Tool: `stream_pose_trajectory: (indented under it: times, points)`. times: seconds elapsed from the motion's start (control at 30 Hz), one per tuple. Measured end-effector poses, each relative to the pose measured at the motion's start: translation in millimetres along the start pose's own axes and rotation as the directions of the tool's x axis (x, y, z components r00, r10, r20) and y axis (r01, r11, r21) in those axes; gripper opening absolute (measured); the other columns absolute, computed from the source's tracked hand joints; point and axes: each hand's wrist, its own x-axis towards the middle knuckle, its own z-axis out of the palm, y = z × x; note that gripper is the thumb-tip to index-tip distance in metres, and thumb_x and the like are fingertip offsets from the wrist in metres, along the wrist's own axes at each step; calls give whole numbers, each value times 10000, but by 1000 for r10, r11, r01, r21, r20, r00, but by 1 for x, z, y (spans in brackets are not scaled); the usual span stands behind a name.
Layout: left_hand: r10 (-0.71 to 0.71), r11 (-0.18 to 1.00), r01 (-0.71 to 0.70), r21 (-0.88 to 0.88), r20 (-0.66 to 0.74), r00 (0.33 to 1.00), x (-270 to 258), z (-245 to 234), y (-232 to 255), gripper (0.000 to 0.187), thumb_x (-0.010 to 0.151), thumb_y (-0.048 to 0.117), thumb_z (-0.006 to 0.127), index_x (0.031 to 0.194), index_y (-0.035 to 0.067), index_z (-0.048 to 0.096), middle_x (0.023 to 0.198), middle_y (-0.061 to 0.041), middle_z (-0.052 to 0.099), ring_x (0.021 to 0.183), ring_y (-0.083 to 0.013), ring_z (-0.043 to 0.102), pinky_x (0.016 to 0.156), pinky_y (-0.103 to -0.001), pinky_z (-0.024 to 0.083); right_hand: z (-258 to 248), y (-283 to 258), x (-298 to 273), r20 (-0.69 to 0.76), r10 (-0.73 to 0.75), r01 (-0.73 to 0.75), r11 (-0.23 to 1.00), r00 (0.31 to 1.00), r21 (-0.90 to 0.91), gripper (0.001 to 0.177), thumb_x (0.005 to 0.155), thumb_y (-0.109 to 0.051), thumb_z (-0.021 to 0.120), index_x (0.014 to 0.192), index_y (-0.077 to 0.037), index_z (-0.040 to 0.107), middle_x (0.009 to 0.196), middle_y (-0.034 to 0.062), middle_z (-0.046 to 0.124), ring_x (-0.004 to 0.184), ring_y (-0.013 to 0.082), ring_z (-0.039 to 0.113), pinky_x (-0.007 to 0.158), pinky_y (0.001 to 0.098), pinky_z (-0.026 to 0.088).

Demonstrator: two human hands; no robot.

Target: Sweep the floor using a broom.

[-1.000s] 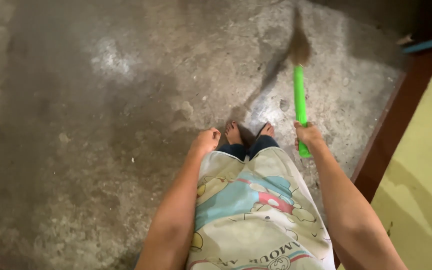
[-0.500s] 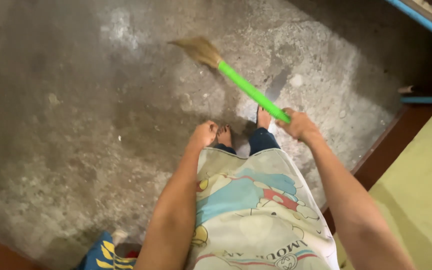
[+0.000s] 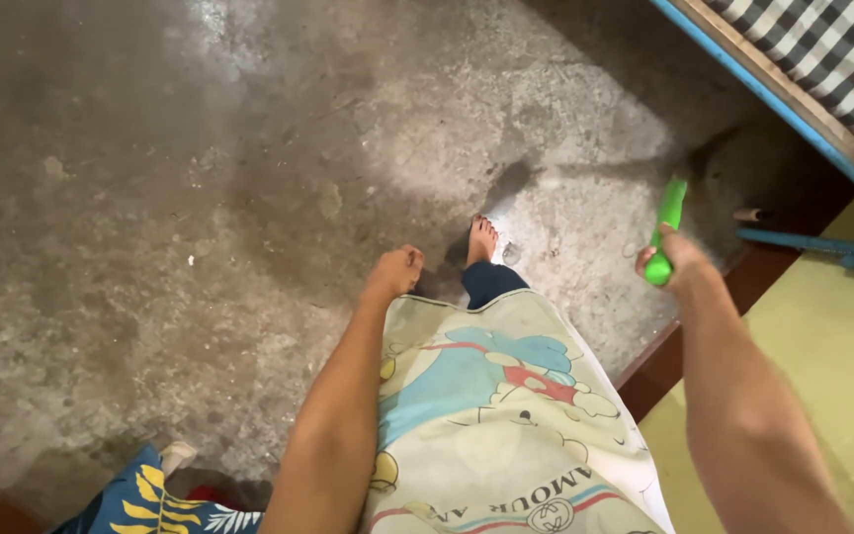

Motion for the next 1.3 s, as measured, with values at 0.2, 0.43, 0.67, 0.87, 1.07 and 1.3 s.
stream_pose_trajectory:
  times: [0.2, 0.43, 0.67, 0.87, 1.07, 1.3]
  points:
    - [-24, 999, 22, -25, -107, 994, 6, 3, 24, 338, 953, 388, 599, 1120, 119, 717, 1005, -189, 733, 975, -417, 679, 839, -498, 537, 54, 44, -87, 36, -330, 182, 425, 943, -887, 457, 1077, -425, 511, 1227, 3, 566, 742, 146, 659, 567, 257, 637, 574, 453, 548]
    - [16, 992, -41, -120, -201, 980, -4, -18, 79, 263, 941, 280, 624, 1123, 114, 714, 1021, -171, 744, 968, -379, 708, 830, -463, 558, 139, 70, -167, 191, -373, 227, 54, 908, -972, 577, 987, -394, 561, 1403, -7, 458, 860, 232, 740, 682, 337, 738, 688, 492, 621]
    - [-17, 990, 2, -141, -108, 994, 28, -7, 61, 272, 963, 288, 605, 1141, 108, 704, 1029, -191, 760, 996, -351, 731, 887, -438, 567, 125, -11, -222, 433, -450, 180, -503, 781, -845, 663, 977, -485, 570, 1569, -247, 391, 1218, 240, 694, 1078, 417, 692, 933, 526, 559]
    - [310, 940, -231, 252, -340, 888, 37, -4, 45, 204, 926, 365, 646, 1042, 209, 708, 1176, -263, 704, 1123, -424, 661, 972, -470, 505, 103, 11, -153, 231, -582, 112, -232, 779, -966, 642, 997, -574, 558, 1414, -89, 507, 1119, 287, 702, 965, 439, 694, 849, 541, 557]
    - [-48, 998, 47, 31, 22, 999, 48, -39, 6, 353, 986, 391, 574, 1136, 109, 725, 1125, -233, 721, 1099, -429, 670, 967, -488, 523, 154, 52, -78, 4, -261, 184, 666, 965, -723, 572, 1000, -513, 617, 1191, 22, 549, 777, 173, 626, 563, 276, 572, 563, 490, 528]
    - [-35, 999, 32, -35, -92, 995, 64, -97, -41, 398, 935, 373, 566, 1187, 90, 690, 1103, -238, 721, 1062, -440, 675, 915, -500, 542, 250, 87, -184, 180, -292, 233, 161, 939, -959, 493, 980, -412, 600, 1121, 60, 583, 692, 209, 674, 515, 312, 647, 505, 465, 554]
